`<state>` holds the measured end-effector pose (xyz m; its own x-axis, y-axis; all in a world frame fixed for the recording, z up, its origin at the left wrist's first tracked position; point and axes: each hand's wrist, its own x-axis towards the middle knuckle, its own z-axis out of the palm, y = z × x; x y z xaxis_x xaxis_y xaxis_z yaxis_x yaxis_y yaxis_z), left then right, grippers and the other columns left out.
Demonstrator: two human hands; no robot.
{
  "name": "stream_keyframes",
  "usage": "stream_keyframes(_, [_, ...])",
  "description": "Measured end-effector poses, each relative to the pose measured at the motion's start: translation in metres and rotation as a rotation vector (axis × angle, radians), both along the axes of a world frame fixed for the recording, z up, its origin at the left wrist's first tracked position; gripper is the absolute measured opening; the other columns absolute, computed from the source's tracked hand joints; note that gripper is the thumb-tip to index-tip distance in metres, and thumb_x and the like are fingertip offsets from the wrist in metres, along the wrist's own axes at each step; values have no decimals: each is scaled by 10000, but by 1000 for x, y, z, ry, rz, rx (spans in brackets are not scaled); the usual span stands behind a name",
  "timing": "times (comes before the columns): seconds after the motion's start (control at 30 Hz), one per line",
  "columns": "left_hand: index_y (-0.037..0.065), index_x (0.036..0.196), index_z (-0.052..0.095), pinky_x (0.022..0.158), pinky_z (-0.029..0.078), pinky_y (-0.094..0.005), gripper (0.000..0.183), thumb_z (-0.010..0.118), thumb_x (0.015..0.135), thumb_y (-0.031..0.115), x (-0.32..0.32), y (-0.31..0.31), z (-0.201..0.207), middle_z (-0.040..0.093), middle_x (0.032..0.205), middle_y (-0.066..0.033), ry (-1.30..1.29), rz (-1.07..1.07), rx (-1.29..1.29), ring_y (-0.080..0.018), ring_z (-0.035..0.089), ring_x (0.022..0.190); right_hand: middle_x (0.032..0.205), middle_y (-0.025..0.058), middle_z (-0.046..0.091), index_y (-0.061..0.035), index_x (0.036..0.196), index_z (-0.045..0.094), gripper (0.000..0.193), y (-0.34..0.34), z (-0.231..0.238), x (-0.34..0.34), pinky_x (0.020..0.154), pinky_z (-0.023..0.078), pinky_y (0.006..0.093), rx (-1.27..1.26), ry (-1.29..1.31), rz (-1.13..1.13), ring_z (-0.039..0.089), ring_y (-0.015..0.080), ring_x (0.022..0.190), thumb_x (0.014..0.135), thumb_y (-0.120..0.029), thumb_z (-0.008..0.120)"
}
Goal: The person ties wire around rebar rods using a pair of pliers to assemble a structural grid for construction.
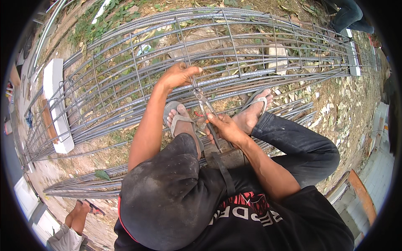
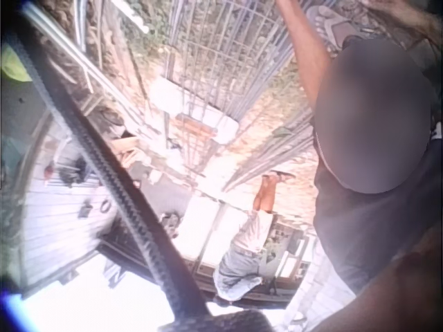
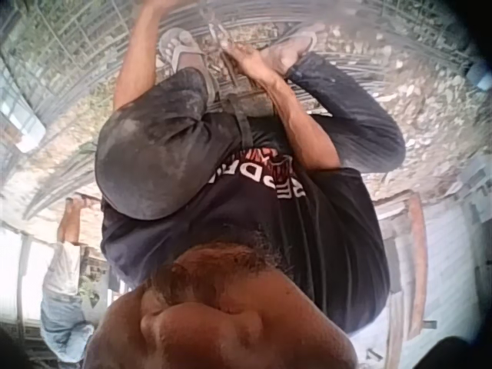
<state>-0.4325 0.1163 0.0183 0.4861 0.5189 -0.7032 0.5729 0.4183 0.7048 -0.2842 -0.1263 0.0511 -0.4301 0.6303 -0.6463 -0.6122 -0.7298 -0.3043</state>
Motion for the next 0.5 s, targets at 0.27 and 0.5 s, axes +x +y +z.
stream_keyframes(0.27, [39,1119,652,861,547,-316,598,784,838,550,3,-1,4,709,1007,-70,-13,25,-5,-160,670,928,798,207,682,54,1392,537,497,4,4,-41,715,531,443,384,-1215,154,709,296,766,1077,-329,518])
stream_keyframes(0.5, [-25,1326,572,938,547,-351,782,792,833,541,2,2,7,707,1114,-126,-15,21,-32,-227,684,1019,787,197,678,57,1249,631,487,34,9,13,689,526,446,279,-1125,459,686,327,750,1046,-383,581])
